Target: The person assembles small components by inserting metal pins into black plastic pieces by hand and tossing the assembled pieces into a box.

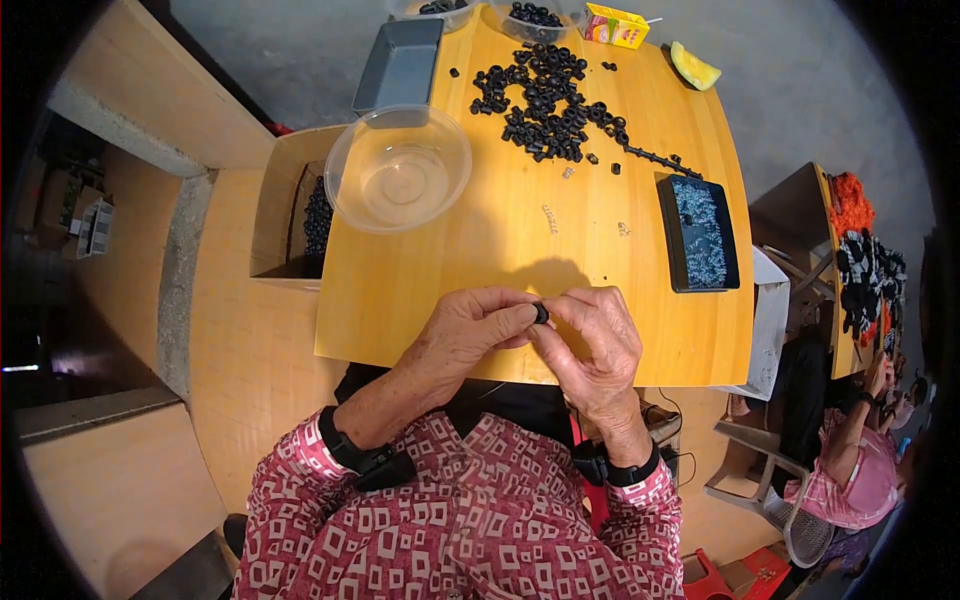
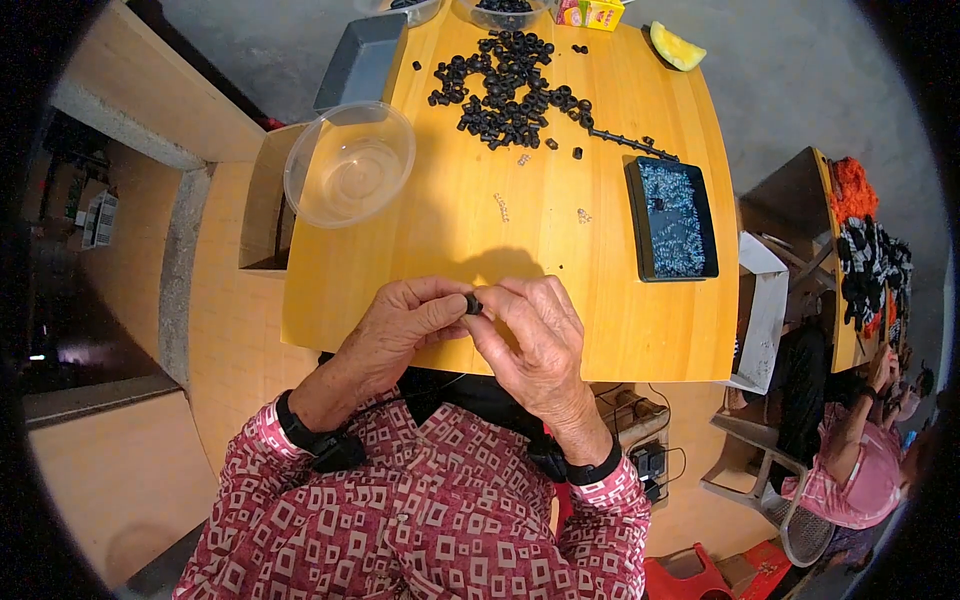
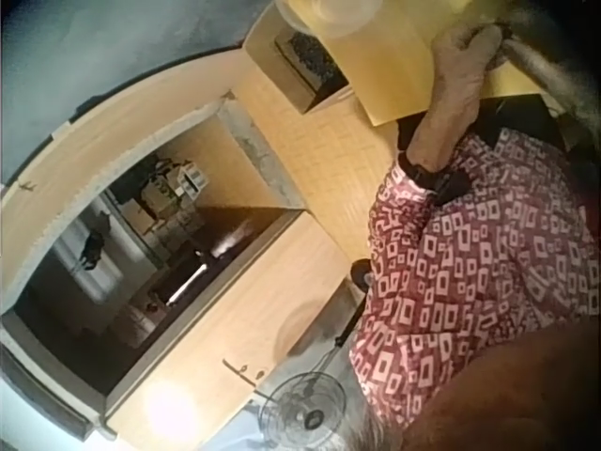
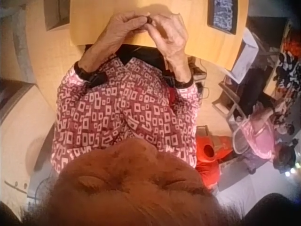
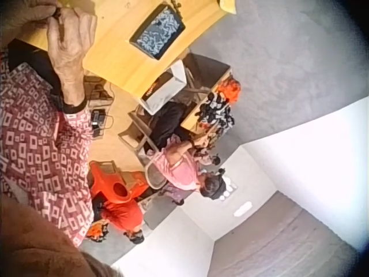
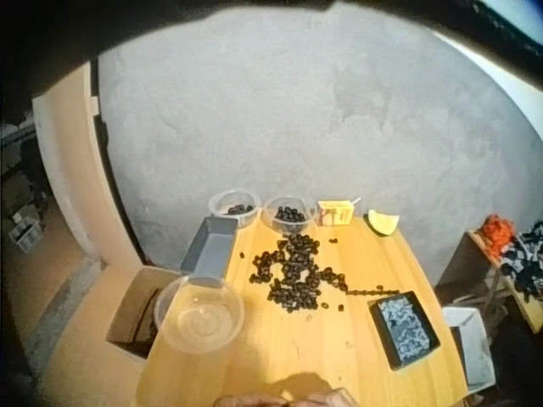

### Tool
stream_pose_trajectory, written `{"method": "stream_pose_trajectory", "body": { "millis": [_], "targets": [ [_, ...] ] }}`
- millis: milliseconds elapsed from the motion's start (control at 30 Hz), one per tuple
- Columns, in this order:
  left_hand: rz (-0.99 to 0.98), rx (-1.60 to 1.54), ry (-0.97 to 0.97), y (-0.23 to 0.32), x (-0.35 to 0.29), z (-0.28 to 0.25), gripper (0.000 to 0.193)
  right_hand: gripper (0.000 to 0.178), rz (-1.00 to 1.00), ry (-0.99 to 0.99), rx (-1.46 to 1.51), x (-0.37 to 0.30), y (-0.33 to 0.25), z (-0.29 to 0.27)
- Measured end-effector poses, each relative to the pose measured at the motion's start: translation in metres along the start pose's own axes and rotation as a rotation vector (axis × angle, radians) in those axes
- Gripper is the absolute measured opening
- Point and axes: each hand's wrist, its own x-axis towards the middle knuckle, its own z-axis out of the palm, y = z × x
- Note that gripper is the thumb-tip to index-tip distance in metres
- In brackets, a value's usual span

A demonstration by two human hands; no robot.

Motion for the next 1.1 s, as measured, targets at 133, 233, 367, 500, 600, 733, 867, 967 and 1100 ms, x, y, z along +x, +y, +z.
{"method": "stream_pose_trajectory", "body": {
  "millis": [133,233,367,500,600,733,867,967,1100],
  "targets": [
    [-0.019,-0.012,-0.023,-0.003,0.002,-0.007,0.031,0.03,-0.029,-0.074,0.01,0.003,0.002,-0.003],
    [-0.004,-0.01,-0.056,-0.006,0.003,-0.009,0.03,0.029,-0.034,-0.093,0.026,0.003,0.004,-0.005],
    [-0.006,0.026,-0.001,-0.005,0.004,-0.006,0.028,0.026,-0.101,-0.058,-0.103,0.003,-0.001,-0.002],
    [0.102,0.372,0.049,-0.002,0.004,-0.01,0.022,0.025,-0.204,-0.025,-0.285,0.003,-0.006,0.0],
    [0.178,0.488,0.097,0.001,0.001,-0.008,0.021,0.026,-0.234,-0.019,-0.318,0.003,-0.003,0.003],
    [0.244,0.327,0.107,-0.003,0.002,-0.008,0.02,0.027,-0.194,-0.025,-0.284,0.003,-0.003,0.006],
    [0.076,0.048,0.086,0.0,0.004,-0.01,0.02,0.027,-0.172,-0.073,-0.22,0.006,-0.001,0.005],
    [0.006,-0.033,0.089,0.005,0.005,-0.014,0.021,0.028,-0.147,-0.186,-0.123,0.019,0.003,-0.007],
    [-0.006,-0.082,0.09,0.008,0.007,-0.013,0.021,0.026,-0.026,-0.06,-0.228,0.05,0.021,-0.042]
  ]
}}
